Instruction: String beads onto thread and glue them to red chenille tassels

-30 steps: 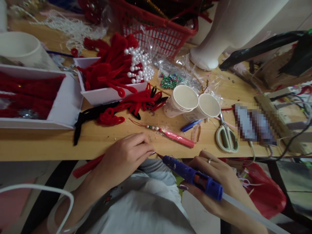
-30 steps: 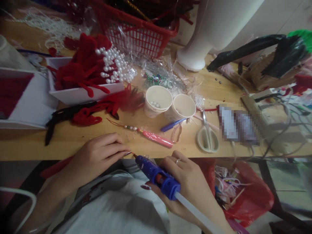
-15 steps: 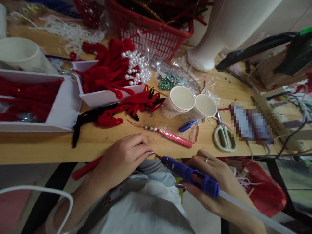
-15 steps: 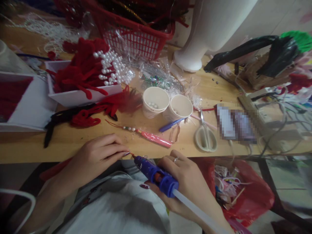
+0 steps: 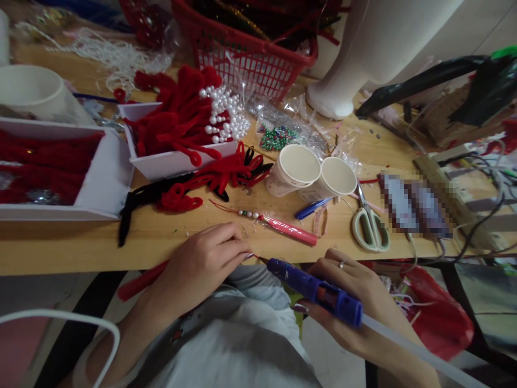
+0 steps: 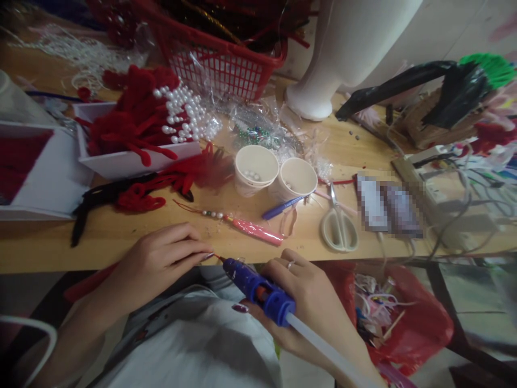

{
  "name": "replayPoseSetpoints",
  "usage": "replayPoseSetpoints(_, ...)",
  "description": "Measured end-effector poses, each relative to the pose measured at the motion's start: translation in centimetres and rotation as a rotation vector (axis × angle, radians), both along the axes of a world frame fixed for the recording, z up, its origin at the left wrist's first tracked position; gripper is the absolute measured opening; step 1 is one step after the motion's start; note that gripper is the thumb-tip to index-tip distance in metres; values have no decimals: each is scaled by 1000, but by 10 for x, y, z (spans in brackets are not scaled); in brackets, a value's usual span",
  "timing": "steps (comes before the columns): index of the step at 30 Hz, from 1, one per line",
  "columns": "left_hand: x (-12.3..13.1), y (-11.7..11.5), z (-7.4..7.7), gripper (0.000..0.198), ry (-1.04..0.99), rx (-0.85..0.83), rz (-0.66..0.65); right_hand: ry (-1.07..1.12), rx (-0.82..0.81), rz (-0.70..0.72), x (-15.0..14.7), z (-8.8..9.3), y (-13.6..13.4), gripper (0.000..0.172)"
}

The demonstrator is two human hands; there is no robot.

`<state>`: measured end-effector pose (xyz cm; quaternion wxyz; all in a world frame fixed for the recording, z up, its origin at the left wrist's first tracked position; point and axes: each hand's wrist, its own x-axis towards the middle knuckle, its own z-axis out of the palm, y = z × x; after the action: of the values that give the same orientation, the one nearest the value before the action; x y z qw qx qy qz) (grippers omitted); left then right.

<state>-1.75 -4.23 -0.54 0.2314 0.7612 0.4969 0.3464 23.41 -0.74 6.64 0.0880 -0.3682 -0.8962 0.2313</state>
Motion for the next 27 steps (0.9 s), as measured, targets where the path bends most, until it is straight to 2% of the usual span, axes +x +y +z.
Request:
replayPoseSetpoints(12, 0, -2, 0, 12, -11, -9, 12, 34, -13, -34, -1, -1, -2, 26)
replayPoseSetpoints(18, 1, -1, -1, 14, -25, 4, 29, 77, 19, -147, 20, 0, 0, 20)
replayPoseSetpoints(20, 1, -2, -2, 15, -39, -2, 26, 159, 5, -295, 32, 1, -1, 19)
replayPoseSetpoints(21, 2, -2, -2, 15, -52, 1, 20, 224, 4, -437, 37, 2, 1, 20)
replayPoseSetpoints(23, 2, -2, -3, 18, -75, 11, 23, 393, 33, -809, 48, 6, 9, 23)
replayPoseSetpoints(25, 1, -2, -7, 20, -69, 34, 32, 533, 90, -1161, 58, 12, 26, 27)
replayPoseSetpoints(27, -1, -1, -11, 23, -38, 60, 5, 563, 120, -1330, 68, 19, 52, 30)
